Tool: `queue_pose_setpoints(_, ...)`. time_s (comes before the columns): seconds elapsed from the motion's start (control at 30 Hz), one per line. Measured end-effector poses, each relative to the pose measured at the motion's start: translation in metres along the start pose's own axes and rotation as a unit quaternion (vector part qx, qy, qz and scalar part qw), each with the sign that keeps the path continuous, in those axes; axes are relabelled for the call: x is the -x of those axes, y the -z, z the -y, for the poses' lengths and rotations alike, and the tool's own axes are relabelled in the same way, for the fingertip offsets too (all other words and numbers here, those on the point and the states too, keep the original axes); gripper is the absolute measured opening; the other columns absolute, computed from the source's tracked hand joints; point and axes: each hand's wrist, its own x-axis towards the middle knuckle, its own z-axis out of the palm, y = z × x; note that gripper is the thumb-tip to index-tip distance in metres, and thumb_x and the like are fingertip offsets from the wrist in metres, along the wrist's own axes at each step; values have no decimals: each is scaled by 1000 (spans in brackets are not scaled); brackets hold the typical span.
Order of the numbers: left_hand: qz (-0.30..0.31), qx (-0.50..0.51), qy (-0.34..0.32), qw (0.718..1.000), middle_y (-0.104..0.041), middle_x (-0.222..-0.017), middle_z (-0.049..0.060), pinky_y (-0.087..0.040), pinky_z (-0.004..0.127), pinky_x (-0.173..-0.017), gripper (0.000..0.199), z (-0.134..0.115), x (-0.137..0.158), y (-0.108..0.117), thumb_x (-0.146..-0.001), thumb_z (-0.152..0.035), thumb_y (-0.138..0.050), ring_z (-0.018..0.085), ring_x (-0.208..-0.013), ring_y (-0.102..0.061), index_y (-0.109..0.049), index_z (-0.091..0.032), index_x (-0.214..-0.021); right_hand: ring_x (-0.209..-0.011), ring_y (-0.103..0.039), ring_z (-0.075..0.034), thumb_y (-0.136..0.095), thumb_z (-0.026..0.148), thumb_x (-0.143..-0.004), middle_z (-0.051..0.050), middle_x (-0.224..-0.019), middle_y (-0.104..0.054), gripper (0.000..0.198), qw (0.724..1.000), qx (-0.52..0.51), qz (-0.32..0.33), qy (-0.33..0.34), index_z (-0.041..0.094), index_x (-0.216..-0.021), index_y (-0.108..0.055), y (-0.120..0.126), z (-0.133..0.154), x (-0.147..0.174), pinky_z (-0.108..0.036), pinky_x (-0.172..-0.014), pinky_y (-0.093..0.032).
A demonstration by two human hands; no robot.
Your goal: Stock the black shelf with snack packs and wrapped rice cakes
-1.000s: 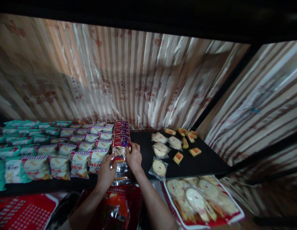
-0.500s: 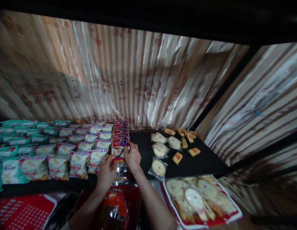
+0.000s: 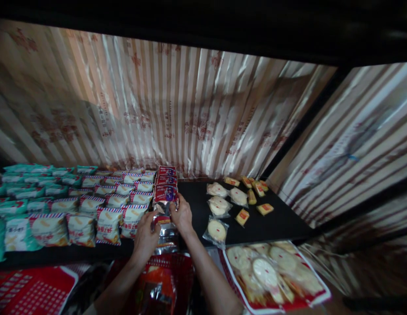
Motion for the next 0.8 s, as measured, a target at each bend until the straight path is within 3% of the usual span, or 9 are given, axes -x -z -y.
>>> queue_pose_setpoints(0.17,-1,-12,-9,1000,-56,-118,12,-36,39,-102,39,0,0,-2,-76,-15,-45,24,-114,-48,-59,-13,-112,-102,-59,-20,-45,30,-82,-9,-113,-63,49,1000,-28,12,3,16,-129,-47,-3,-3,-2,-31,-88,-44)
queue_pose_setpoints(0.33,0,-21,-14,1000,-54,-123,12,-35,41,-103,42,2,2,0,-76,-15,-45,26,-118,-46,-57,-14,-116,-112,-52,-22,-45,32,-81,-12,-120,-58,45,996,-72,-47,38,12,-122,-52,-3,-10,7,-34,-96,-40)
queue_pose_setpoints(0.43,-40,-5,-37,999,-56,-120,9,-37,42,-101,39,5,13,8,-76,-15,-46,25,-116,-47,-58,-19,-113,-113,-50,-23,-45,36,-82,-14,-121,-56,43,985,-129,-105,40,13,-117,-54,0,-18,29,-39,-98,-39)
queue_pose_setpoints(0.57,-73,49,-84,993,-61,-104,7,-43,38,-94,28,21,50,19,-80,-15,-42,20,-104,-54,-61,-19,-99,-108,-53,-21,-46,36,-84,-12,-116,-58,38,963,-224,-150,26,16,-115,-53,2,-31,86,-40,-96,-41)
queue_pose_setpoints(0.7,6,42,-45,998,-63,-94,6,-44,33,-90,23,57,100,21,-82,-15,-39,18,-95,-57,-61,-19,-87,-96,-59,-18,-45,36,-86,-9,-103,-63,32,961,-253,-113,-18,17,-110,-52,-9,-48,154,-35,-89,-45)
queue_pose_setpoints(0.8,156,-32,51,986,-63,-100,9,-43,32,-91,24,88,128,15,-82,-14,-39,18,-99,-56,-62,-17,-90,-86,-62,-17,-39,34,-88,-5,-91,-67,27,979,-198,26,-51,20,-103,-56,-30,-61,192,-31,-81,-48)
